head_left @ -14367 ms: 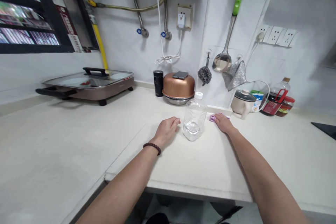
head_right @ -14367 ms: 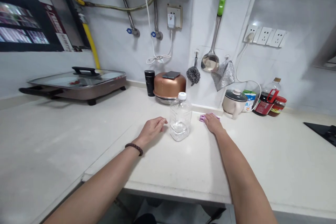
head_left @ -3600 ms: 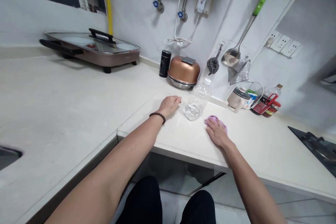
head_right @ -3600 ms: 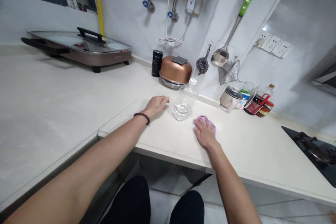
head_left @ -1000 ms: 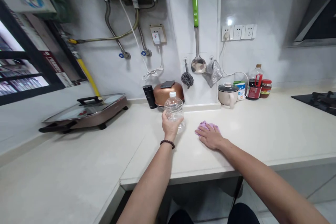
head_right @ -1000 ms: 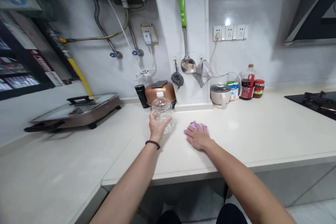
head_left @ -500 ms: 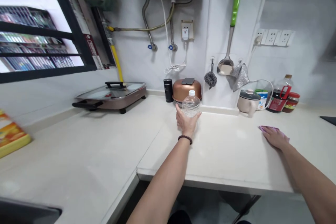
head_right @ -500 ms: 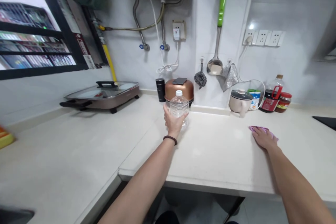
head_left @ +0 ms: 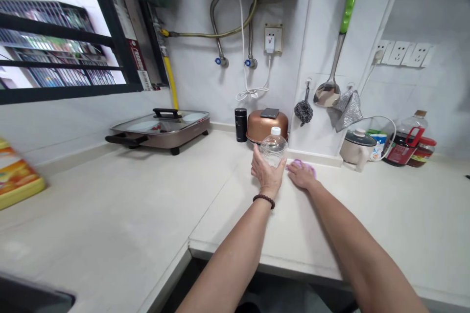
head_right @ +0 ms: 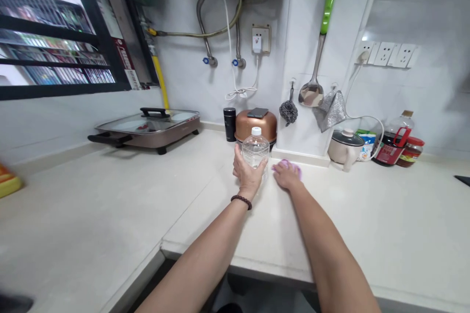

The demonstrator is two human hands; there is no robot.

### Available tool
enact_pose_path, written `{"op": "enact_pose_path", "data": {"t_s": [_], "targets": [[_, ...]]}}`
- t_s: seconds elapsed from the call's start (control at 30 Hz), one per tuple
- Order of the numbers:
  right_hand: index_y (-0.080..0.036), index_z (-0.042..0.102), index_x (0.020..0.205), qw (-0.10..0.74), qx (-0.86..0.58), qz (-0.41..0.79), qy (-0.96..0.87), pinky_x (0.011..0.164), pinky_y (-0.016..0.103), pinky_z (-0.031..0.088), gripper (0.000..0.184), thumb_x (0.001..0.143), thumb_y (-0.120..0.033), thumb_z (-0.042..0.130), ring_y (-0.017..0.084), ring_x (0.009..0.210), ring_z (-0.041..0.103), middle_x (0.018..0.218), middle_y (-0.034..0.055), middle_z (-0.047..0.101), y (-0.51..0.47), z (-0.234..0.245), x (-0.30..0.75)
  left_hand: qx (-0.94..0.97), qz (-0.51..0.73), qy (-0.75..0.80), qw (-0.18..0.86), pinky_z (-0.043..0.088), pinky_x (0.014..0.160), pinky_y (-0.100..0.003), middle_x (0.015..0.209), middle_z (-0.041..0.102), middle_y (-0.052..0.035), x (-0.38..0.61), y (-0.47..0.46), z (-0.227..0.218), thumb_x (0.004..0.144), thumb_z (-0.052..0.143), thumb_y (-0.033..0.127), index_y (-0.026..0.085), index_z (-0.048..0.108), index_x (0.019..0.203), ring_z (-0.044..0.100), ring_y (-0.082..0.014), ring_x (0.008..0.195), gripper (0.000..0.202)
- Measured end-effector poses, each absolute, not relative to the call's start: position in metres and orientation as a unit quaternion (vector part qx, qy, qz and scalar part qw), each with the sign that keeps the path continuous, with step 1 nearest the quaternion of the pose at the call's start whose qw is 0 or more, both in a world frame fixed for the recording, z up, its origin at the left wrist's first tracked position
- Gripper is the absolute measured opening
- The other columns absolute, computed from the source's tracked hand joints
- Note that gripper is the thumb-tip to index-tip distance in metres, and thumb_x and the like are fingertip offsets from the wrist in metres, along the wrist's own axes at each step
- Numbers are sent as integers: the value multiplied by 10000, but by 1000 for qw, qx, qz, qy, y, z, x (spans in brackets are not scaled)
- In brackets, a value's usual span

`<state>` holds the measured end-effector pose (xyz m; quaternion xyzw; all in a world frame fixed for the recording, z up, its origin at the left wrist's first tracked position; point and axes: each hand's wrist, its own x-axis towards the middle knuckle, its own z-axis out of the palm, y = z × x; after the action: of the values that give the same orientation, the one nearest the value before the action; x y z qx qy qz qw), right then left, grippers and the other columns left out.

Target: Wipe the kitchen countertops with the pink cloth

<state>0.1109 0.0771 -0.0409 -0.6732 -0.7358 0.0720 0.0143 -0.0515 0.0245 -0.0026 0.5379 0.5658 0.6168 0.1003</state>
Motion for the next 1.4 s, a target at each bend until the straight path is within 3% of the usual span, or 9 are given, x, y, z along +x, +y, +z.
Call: {"op": "enact_pose_path", "data": {"t_s": [0.27, 0.47, 0.6, 0.73, 0.83, 1.0, 1.13, 1.27, 1.4], "targets": [[-417, 306, 1650, 27, -620, 85, -780, 1273, 601, 103, 603, 1076, -575, 216, 290, 1609, 90, 1739, -85, 183, 66, -36, 113, 550, 607, 566, 93, 270, 1203, -588, 1594, 442, -218, -59, 31, -9, 781, 835, 314, 242, 131, 1641, 426, -394, 1477, 1114], [-371, 349, 1644, 22, -709, 47, -704, 1232, 684, 182, 596, 1075, -496, 221, 345, 1594, 148, 1734, -18, 229, 19, -46, 247, 525, 600, 590, 126, 273, 1196, -617, 1601, 429, -245, -60, 32, -7, 706, 909, 337, 241, 121, 1632, 439, -405, 1470, 1220], [-397, 416, 1608, 40, -776, -12, -629, 1243, 628, 245, 605, 1050, -509, 211, 304, 1571, 252, 1698, -38, 326, -35, -76, 369, 527, 581, 603, 145, 279, 1208, -589, 1598, 453, -223, -59, 30, -4, 706, 912, 344, 257, 131, 1632, 444, -378, 1476, 1214], [-370, 452, 1596, 46, -820, -23, -569, 1292, 559, 174, 638, 1003, -488, 246, 253, 1570, 276, 1671, -28, 381, -95, -98, 463, 531, 572, 607, 150, 291, 1222, -536, 1607, 454, -198, -58, 28, -3, 729, 897, 349, 269, 131, 1638, 448, -344, 1484, 1192], [-282, 419, 1627, 26, -848, -30, -528, 1294, 593, 136, 730, 984, -562, 214, 303, 1572, 265, 1679, 45, 361, -124, -97, 489, 530, 576, 602, 156, 292, 1224, -524, 1623, 432, -202, -58, 26, -2, 725, 903, 341, 261, 143, 1642, 421, -347, 1503, 1194], [-193, 338, 1662, -5, -859, -21, -512, 1305, 538, 152, 789, 980, -573, 218, 274, 1583, 241, 1693, 69, 325, -129, -86, 462, 529, 579, 597, 167, 290, 1224, -499, 1602, 463, -196, -56, 25, 2, 719, 911, 342, 245, 192, 1630, 407, -343, 1512, 1165], [-314, 470, 1593, 10, -814, -14, -580, 1296, 562, 172, 656, 1031, -493, 182, 240, 1582, 247, 1664, -8, 396, -109, -74, 391, 530, 574, 600, 175, 302, 1214, -493, 1588, 487, -179, -54, 26, 3, 718, 913, 353, 262, 228, 1616, 430, -337, 1496, 1133], [-367, 376, 1633, 11, -788, 32, -615, 1212, 744, 184, 617, 1067, -516, 181, 319, 1605, 131, 1725, -33, 242, -82, -55, 283, 531, 574, 600, 172, 310, 1208, -508, 1574, 508, -163, -54, 27, 3, 713, 919, 344, 283, 260, 1605, 451, -345, 1480, 1111], [-381, 313, 1653, 14, -710, 89, -698, 1217, 742, 93, 595, 1086, -544, 230, 324, 1613, 33, 1744, -47, 150, -76, -33, 170, 539, 574, 595, 165, 318, 1205, -515, 1551, 530, -175, -56, 26, 3, 709, 919, 343, 271, 288, 1599, 471, -358, 1465, 1094]]}}
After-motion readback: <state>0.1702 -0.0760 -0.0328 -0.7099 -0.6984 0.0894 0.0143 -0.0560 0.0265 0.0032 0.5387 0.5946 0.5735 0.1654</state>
